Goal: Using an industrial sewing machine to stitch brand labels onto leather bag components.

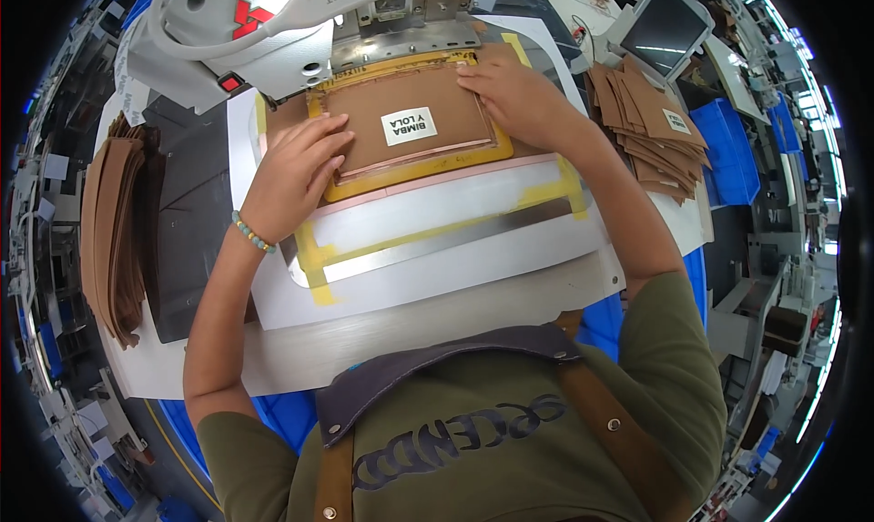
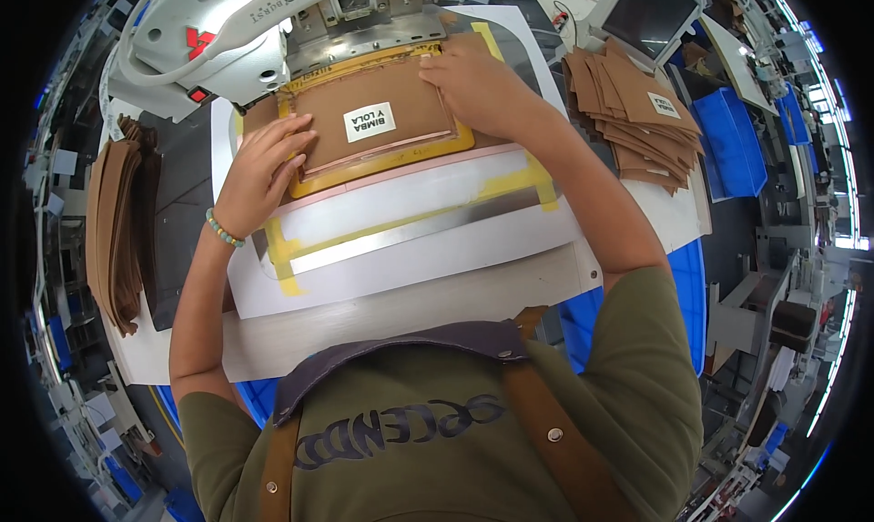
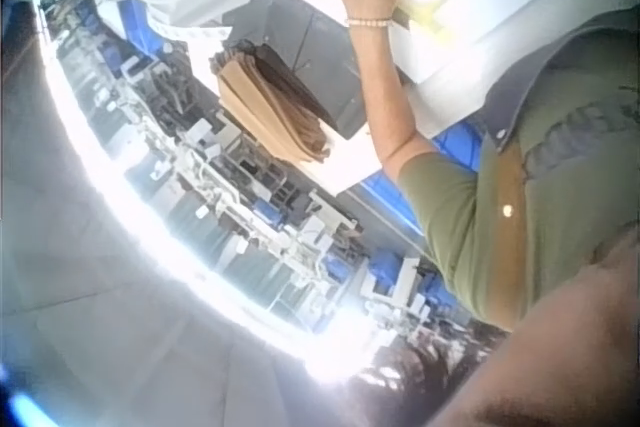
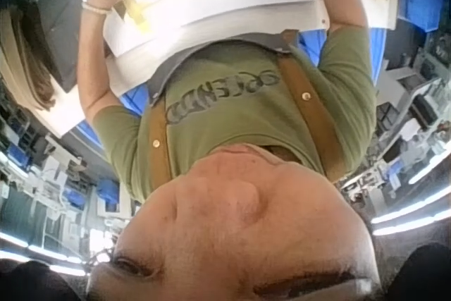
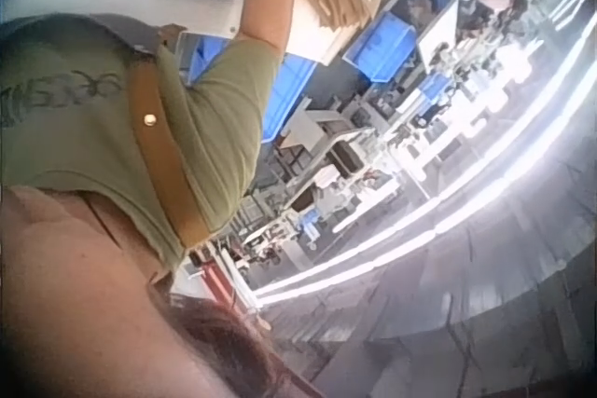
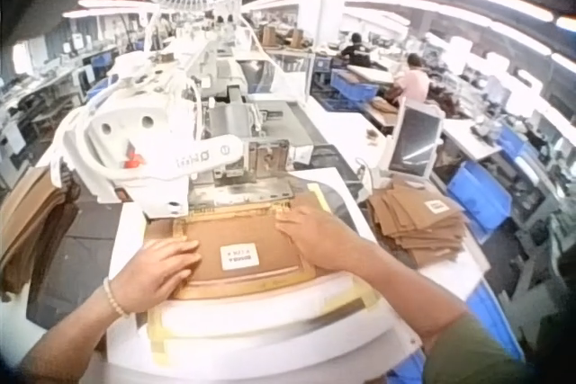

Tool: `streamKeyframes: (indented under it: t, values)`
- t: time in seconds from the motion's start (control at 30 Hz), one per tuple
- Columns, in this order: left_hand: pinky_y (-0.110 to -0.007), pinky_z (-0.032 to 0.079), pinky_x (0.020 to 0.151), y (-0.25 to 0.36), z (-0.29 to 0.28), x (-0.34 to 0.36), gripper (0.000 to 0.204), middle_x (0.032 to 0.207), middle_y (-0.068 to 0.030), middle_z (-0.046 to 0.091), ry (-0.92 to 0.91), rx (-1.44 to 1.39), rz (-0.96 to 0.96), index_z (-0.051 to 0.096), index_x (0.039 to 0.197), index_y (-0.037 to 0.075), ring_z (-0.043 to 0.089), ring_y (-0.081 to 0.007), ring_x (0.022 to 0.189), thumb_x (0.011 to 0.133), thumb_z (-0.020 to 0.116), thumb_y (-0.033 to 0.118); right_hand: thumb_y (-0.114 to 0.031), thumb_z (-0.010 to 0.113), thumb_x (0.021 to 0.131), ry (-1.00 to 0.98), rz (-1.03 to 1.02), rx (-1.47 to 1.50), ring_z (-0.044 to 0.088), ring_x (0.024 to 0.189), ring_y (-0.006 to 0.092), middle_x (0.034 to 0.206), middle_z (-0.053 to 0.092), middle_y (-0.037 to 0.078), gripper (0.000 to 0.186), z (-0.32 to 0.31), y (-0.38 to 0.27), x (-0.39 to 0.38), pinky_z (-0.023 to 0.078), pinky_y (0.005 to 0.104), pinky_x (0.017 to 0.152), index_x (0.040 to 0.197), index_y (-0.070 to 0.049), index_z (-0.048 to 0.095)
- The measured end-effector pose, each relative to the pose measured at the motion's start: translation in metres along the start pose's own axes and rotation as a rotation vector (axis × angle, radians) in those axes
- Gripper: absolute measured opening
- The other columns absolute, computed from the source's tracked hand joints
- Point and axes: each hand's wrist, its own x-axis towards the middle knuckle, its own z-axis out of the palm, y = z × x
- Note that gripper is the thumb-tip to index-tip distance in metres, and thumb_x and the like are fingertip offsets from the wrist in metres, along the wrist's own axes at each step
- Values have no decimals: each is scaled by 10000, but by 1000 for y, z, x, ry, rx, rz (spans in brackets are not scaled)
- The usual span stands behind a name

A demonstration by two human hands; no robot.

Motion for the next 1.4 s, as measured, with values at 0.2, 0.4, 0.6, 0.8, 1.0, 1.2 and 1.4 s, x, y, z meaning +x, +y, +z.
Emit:
streamKeyframes:
  t: [0.2, 0.4, 0.6, 0.8, 1.0, 1.2, 1.4]
  values:
    - [-474, 380, 1211, -7, 33, 15, 457, 1617, -92, 536, 1, 238, 77, 631, 1470, 86, 484, -342, 1484, 1029, 664, 205, -40, 611, 964, 150, -129, -146, 578, 1357, 280, 1511, 628, 87, 416, 26, -7, -15, 525, 432, 1039, 1378, -60, 656]
    - [-489, 363, 1219, 0, 31, 16, 497, 1639, -73, 517, -28, 296, 46, 616, 1492, 97, 464, -363, 1497, 1031, 671, 275, -19, 619, 909, 122, -108, -255, 572, 1357, 287, 1515, 611, 106, 481, 26, -16, -13, 528, 419, 1007, 1388, -63, 644]
    - [-495, 355, 1217, 0, 32, 16, 504, 1633, -61, 526, -23, 290, 41, 607, 1501, 97, 460, -378, 1494, 1041, 659, 295, -16, 628, 889, 129, -96, -213, 602, 1293, 294, 1415, 652, 99, 477, 21, -19, -6, 534, 425, 998, 1366, -23, 647]
    - [-496, 379, 1194, -3, 33, 14, 498, 1615, -72, 540, -14, 289, 28, 610, 1493, 89, 478, -394, 1470, 1042, 659, 294, -13, 640, 873, 143, -134, -158, 627, 1167, 281, 1342, 678, 65, 438, 16, -20, 0, 558, 409, 946, 1310, -35, 668]
    - [-494, 388, 1182, -3, 31, 13, 497, 1604, -87, 548, -9, 307, 12, 609, 1487, 80, 494, -399, 1451, 1040, 661, 290, -14, 643, 879, 136, -141, -114, 628, 1136, 276, 1316, 685, 43, 418, 13, -21, 4, 569, 404, 945, 1294, -45, 679]
    - [-480, 430, 1148, 2, 28, 16, 466, 1550, -112, 588, 4, 350, -18, 629, 1448, 66, 542, -374, 1399, 1039, 665, 286, -25, 652, 889, 146, -160, -74, 644, 1107, 272, 1285, 716, 45, 361, 14, -21, 9, 582, 396, 931, 1245, -46, 706]
    - [-466, 457, 1143, 6, 31, 22, 444, 1502, -151, 612, 23, 244, -24, 654, 1400, 50, 558, -365, 1379, 1040, 671, 310, -57, 653, 937, 64, -151, -62, 645, 1193, 277, 1343, 718, 49, 370, 13, -34, 22, 572, 397, 999, 1302, -45, 708]
